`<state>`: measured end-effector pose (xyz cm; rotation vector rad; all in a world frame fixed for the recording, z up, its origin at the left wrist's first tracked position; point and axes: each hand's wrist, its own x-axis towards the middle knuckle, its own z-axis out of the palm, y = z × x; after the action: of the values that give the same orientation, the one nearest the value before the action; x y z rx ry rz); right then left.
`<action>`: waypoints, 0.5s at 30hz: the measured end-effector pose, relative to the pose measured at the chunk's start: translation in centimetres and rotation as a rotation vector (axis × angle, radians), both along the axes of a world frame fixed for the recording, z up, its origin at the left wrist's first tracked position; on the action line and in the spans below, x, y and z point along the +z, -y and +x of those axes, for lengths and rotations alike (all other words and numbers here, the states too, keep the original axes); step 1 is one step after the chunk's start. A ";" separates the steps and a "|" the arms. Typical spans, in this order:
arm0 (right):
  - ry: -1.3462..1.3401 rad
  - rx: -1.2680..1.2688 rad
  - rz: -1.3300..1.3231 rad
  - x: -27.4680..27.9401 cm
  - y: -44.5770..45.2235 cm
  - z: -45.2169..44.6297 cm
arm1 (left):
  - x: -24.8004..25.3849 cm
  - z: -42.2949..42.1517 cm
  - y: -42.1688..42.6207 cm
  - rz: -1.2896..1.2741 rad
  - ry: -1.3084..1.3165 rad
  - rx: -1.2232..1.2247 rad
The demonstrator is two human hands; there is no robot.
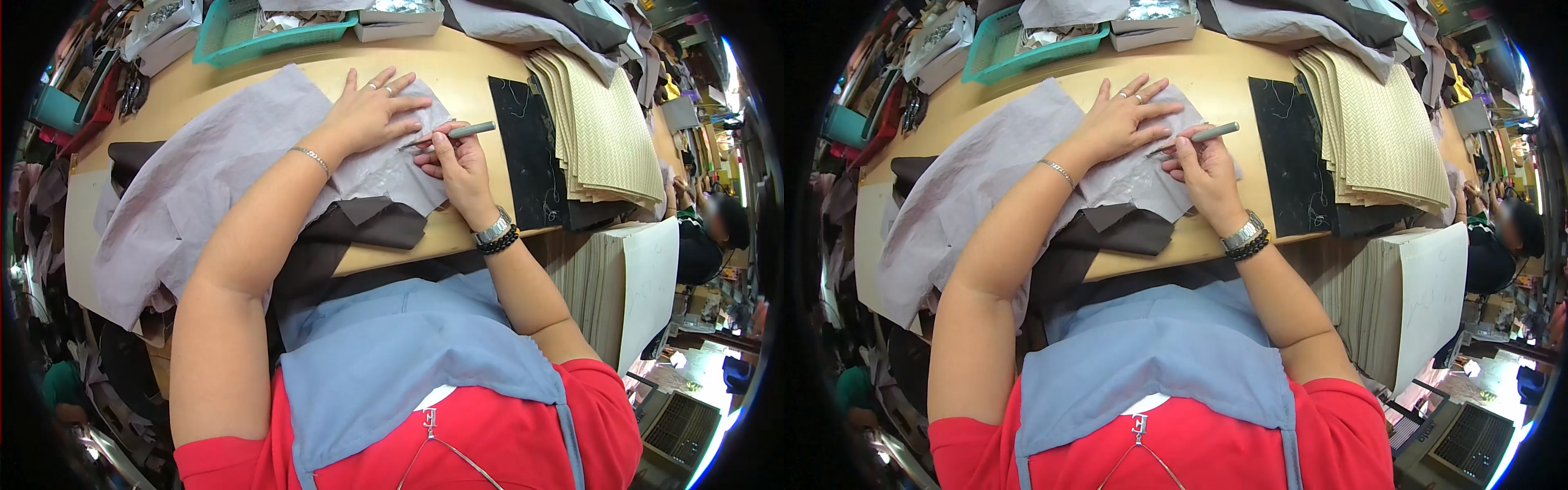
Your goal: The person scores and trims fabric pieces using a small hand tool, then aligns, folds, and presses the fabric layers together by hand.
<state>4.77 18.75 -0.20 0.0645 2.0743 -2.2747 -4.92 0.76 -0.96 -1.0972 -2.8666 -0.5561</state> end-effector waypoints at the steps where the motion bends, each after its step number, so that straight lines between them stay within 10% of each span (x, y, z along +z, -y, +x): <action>1: -0.001 0.003 -0.005 -0.1 0.0 0.0 | 0.0 0.0 0.0 -0.002 0.001 -0.001; 15: 0.246 0.124 0.167 1.7 -0.3 -2.0 | -0.5 -0.2 -0.1 -0.002 -0.029 0.002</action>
<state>2.77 19.07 1.50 0.2064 2.0706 -1.9126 -5.09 0.83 -1.51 -1.0935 -2.8439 -0.5332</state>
